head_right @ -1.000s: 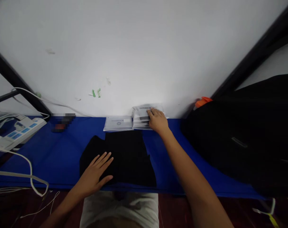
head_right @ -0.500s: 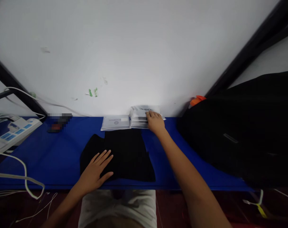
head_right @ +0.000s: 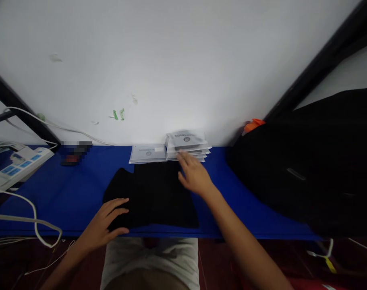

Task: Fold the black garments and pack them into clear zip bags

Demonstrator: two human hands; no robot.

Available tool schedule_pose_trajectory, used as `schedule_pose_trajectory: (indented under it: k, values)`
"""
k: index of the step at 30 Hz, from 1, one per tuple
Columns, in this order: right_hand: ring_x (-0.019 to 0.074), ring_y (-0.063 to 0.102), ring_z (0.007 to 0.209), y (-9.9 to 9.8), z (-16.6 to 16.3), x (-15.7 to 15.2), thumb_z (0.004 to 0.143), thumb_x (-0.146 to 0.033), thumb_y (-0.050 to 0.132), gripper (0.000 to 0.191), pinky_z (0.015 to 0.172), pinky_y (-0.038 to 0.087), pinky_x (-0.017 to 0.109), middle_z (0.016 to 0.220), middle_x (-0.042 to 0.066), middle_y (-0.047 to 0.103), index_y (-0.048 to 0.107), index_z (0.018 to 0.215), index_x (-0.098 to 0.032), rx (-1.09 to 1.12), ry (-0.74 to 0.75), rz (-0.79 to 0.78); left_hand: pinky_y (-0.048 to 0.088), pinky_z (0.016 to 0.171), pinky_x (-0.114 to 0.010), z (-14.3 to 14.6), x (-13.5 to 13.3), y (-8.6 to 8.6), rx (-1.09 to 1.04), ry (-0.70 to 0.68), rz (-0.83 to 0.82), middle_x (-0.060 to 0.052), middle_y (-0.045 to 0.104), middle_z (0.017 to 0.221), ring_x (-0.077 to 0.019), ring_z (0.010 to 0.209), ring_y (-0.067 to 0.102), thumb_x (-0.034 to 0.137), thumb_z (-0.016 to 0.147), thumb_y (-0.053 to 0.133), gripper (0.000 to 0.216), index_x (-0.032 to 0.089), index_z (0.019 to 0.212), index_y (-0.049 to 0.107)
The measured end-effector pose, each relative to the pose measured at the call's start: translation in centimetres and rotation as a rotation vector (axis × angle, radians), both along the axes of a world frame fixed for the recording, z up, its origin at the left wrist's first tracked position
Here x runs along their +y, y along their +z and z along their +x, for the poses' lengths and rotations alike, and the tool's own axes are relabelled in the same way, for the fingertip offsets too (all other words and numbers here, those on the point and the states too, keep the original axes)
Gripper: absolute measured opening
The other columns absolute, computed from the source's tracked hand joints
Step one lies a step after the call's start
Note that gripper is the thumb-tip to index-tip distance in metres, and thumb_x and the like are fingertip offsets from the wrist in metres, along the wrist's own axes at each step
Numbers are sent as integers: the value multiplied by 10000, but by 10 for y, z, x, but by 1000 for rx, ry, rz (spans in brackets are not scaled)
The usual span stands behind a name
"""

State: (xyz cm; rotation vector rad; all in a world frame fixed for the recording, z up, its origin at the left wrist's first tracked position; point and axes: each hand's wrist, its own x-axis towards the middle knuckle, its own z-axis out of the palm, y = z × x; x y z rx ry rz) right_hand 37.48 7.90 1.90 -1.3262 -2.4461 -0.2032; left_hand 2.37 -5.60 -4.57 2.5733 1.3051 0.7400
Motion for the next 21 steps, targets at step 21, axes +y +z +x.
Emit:
schedule_pose_trajectory:
  k: [21]
  values:
    - [272, 621, 1076, -24, 7, -35, 952, -254, 473, 273, 922, 523, 438, 1128, 112, 668, 584, 1196, -201, 210, 31, -187, 413, 1045, -525, -7, 79, 24, 7, 399, 117, -179, 519, 1359, -344, 1276, 460, 318, 893, 561, 367, 155, 1221, 588]
